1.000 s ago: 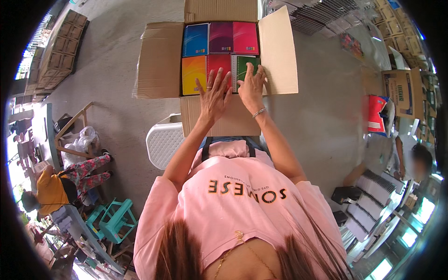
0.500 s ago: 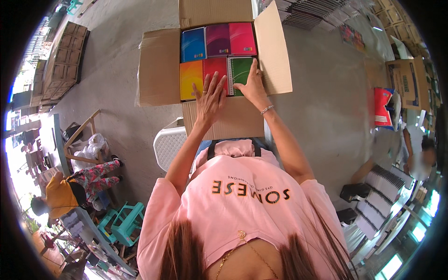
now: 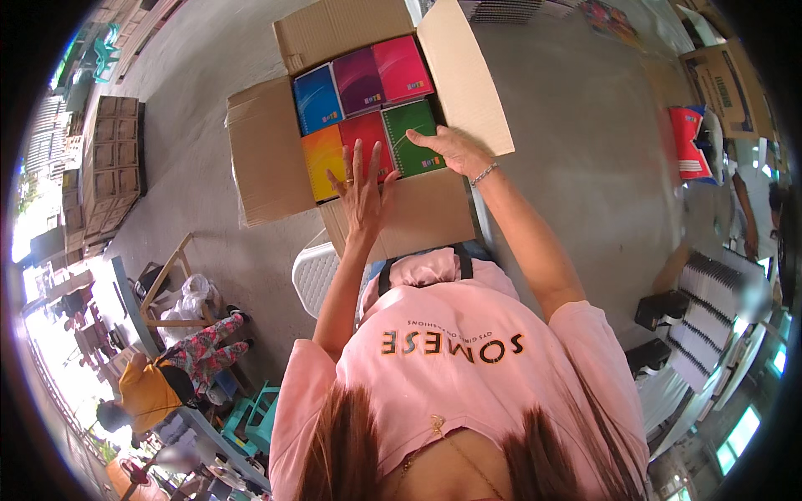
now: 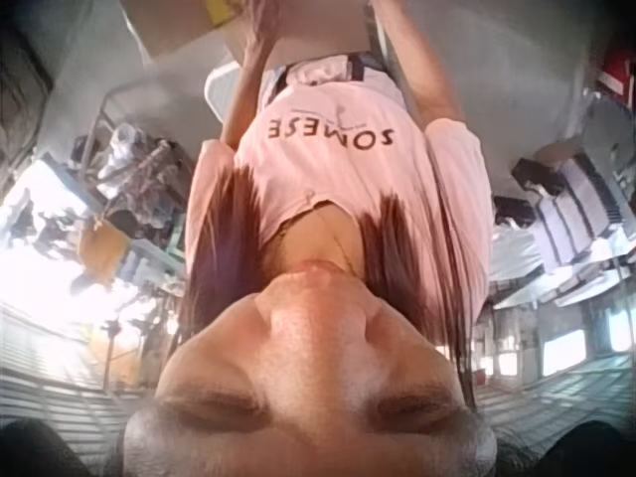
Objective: The person uses a utility knife to open a cardboard box and then removes notebooks, placing them into stacks on a table.
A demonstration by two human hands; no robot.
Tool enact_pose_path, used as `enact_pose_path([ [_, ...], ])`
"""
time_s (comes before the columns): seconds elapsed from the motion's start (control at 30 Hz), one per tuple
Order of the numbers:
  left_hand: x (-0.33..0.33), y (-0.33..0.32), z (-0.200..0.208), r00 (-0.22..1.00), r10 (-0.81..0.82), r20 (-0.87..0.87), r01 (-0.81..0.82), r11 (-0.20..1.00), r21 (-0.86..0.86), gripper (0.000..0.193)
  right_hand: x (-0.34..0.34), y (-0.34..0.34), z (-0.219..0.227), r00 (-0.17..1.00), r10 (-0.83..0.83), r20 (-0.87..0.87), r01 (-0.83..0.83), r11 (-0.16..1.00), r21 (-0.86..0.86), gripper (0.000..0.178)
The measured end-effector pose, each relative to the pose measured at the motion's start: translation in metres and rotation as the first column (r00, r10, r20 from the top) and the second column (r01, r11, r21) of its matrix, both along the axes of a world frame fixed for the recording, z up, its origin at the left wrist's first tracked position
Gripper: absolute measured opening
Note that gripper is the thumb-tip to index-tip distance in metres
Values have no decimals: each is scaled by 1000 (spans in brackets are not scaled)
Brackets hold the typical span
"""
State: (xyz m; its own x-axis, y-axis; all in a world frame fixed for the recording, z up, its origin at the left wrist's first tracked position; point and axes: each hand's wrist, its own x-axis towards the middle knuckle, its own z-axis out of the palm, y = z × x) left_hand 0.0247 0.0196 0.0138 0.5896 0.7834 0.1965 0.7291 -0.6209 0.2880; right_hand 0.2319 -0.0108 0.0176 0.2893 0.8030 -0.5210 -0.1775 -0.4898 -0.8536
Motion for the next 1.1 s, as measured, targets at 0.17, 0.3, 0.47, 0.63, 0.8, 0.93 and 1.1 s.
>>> enact_pose_path([
  [0.17, -1, 0, -6, 999, 24, -30, -24, 1000, 6, 58, 5, 6, 17, 996, 79, -28, -83, 981, -174, 120],
  [0.3, 8, -2, 0, 1000, 7, 3, -7, 999, 39, 56, 1, 11, -7, 998, -58, -2, 56, 981, -184, 115],
  [0.47, 5, -2, -2, 1000, 9, -15, -8, 998, 69, 53, 3, 13, 3, 983, 126, -132, -144, 979, -143, 119],
  [0.63, 7, -4, -5, 997, 48, -60, -43, 995, 93, 50, 0, 10, 1, 987, 92, -131, -106, 989, -104, 114],
  [0.8, 9, -2, -10, 996, 68, -55, -61, 992, 114, 48, -7, 13, -11, 991, 81, -105, -86, 995, -51, 106],
  [0.93, 10, -3, -7, 998, 62, -30, -58, 992, 112, 48, -19, 17, -27, 1000, -13, 2, 13, 1000, 25, 72],
  [1.1, 15, -2, -9, 998, 49, -46, -42, 990, 136, 47, -25, 24, -43, 982, -110, 153, 101, 993, 62, 64],
])
